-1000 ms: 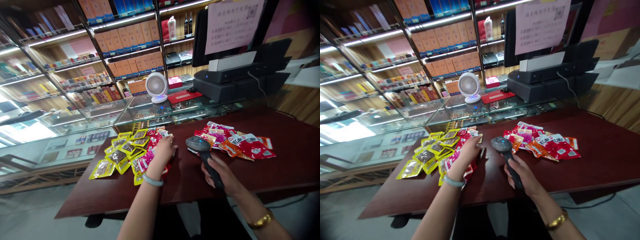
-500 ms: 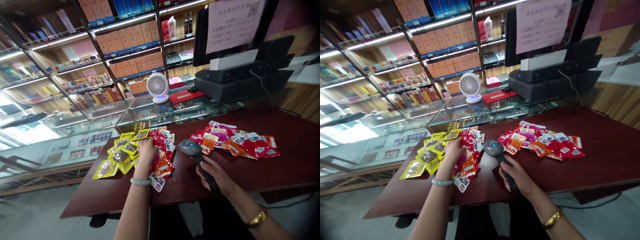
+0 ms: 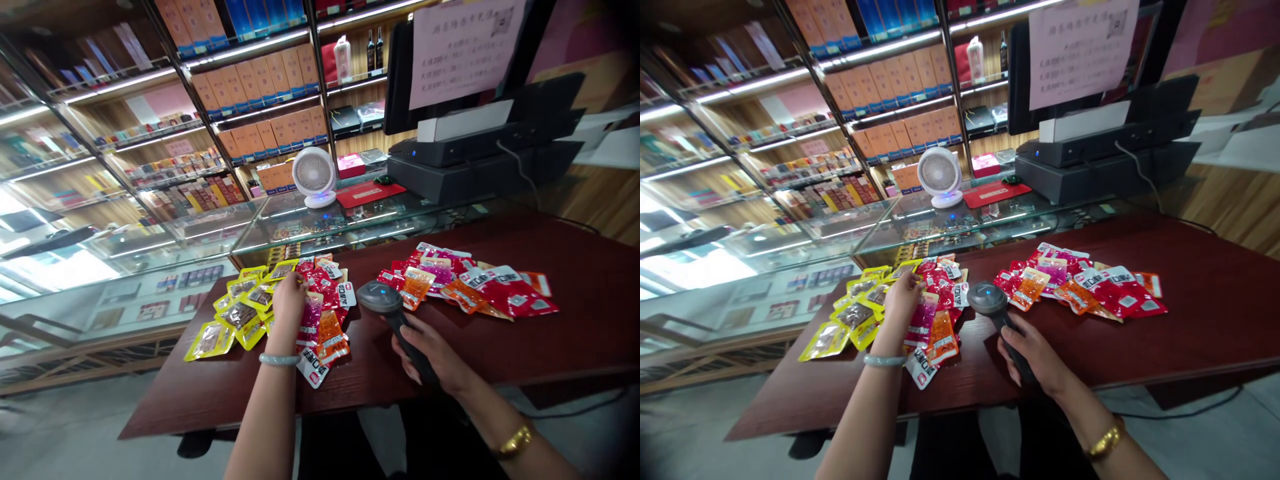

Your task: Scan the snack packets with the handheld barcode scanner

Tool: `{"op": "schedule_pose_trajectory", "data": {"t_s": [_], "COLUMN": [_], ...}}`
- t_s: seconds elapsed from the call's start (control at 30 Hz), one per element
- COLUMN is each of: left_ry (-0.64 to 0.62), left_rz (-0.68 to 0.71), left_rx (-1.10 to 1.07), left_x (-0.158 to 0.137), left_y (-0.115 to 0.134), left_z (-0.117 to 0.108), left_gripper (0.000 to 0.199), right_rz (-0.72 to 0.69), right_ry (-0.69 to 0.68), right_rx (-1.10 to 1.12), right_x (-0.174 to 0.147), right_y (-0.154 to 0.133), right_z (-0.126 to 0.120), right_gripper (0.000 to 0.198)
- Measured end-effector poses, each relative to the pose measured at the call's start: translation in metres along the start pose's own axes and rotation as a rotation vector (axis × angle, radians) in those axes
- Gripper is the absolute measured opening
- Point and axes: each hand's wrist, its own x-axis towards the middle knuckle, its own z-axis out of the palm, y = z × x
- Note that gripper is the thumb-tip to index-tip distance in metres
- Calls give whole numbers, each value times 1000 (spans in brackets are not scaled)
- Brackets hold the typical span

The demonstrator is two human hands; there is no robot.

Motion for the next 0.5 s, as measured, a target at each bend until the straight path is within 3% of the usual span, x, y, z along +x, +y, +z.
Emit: {"op": "schedule_pose_trajectory", "data": {"t_s": [0.27, 0.43, 0.5], "left_ry": [-35, -219, -220], "left_rz": [-19, -2, 31], "left_rx": [-139, -125, -47], "left_x": [5, -3, -17], "left_y": [-3, -7, -11], "left_z": [-8, -9, -14], "left_gripper": [13, 34, 37], "right_rz": [-17, -11, -10], "right_ry": [-23, -18, -19], "right_rx": [-1, 5, 14], "right_x": [1, 0, 0], "right_y": [-1, 1, 1], "right_z": [2, 0, 0], "right_gripper": [35, 35, 34]}}
